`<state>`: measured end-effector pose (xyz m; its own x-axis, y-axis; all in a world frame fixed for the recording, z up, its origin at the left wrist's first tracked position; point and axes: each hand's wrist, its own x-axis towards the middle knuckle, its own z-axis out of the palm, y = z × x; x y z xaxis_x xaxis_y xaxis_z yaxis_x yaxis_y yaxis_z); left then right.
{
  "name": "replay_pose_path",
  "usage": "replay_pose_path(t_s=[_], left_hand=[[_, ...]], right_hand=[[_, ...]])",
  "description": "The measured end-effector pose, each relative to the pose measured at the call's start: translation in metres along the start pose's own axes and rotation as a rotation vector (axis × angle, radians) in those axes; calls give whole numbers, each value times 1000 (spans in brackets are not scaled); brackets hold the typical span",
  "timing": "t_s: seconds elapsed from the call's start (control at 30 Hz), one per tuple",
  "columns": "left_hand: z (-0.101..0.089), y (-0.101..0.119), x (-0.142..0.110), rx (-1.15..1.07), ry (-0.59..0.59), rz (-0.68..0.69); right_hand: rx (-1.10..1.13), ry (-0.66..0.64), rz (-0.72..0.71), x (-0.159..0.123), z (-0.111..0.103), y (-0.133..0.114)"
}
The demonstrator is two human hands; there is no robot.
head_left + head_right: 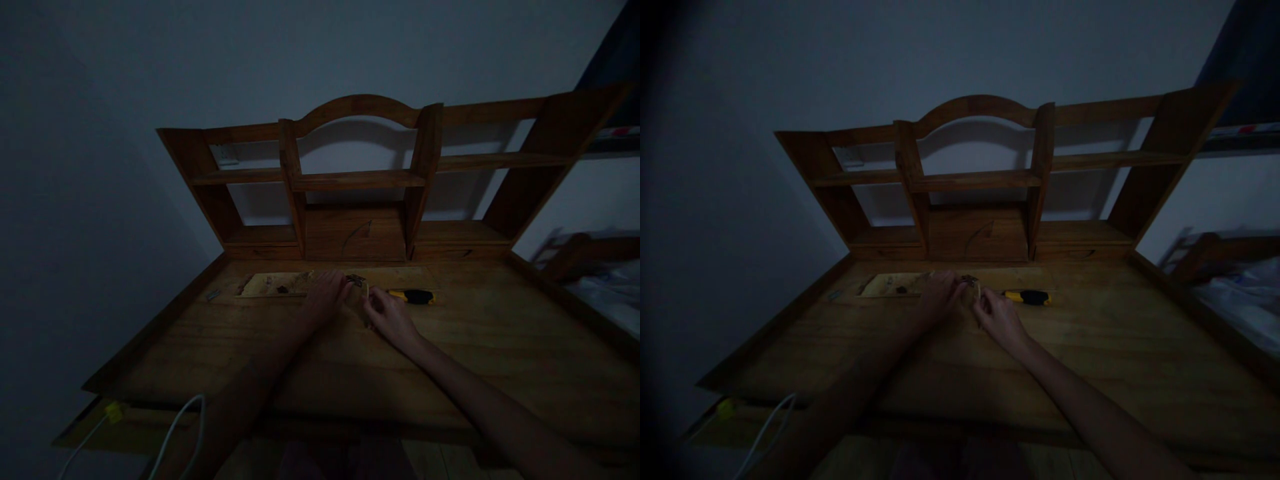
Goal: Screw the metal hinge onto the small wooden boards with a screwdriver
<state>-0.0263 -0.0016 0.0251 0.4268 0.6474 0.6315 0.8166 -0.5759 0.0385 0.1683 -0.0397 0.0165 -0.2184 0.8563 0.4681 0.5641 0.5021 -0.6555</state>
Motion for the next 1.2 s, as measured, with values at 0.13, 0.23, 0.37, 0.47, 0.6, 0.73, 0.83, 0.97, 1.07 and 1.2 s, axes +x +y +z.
replay_pose_path(t_s=[0.13, 0.23, 0.37, 0.47, 0.6, 0.73, 0.83, 0.97, 1.07, 1.2], left_hand=[[2, 0, -1, 22, 7, 12], [4, -2, 1, 15, -38, 5], [4, -3, 1, 9, -49, -19], [3, -2, 0, -22, -2, -59], [3, -3, -1, -23, -7, -39], [4, -4, 1, 27, -53, -4], [5, -4, 2, 41, -63, 2], [8, -7, 2, 17, -65, -13], [7, -8, 2, -17, -54, -49], [2, -7, 1, -43, -44, -107]], right_hand=[[15, -10, 3, 0, 0, 0], [13, -5, 8, 0, 0, 0], [13, -7, 10, -1, -1, 0], [19, -10, 13, -1, 0, 0], [22, -8, 9, -1, -1, -1], [17, -3, 1, 0, -1, -2], [16, -1, -8, 0, -1, -2], [26, -16, -19, 0, 0, -2], [35, -27, -16, -1, -1, -3], [38, -26, 1, 0, -2, -4]])
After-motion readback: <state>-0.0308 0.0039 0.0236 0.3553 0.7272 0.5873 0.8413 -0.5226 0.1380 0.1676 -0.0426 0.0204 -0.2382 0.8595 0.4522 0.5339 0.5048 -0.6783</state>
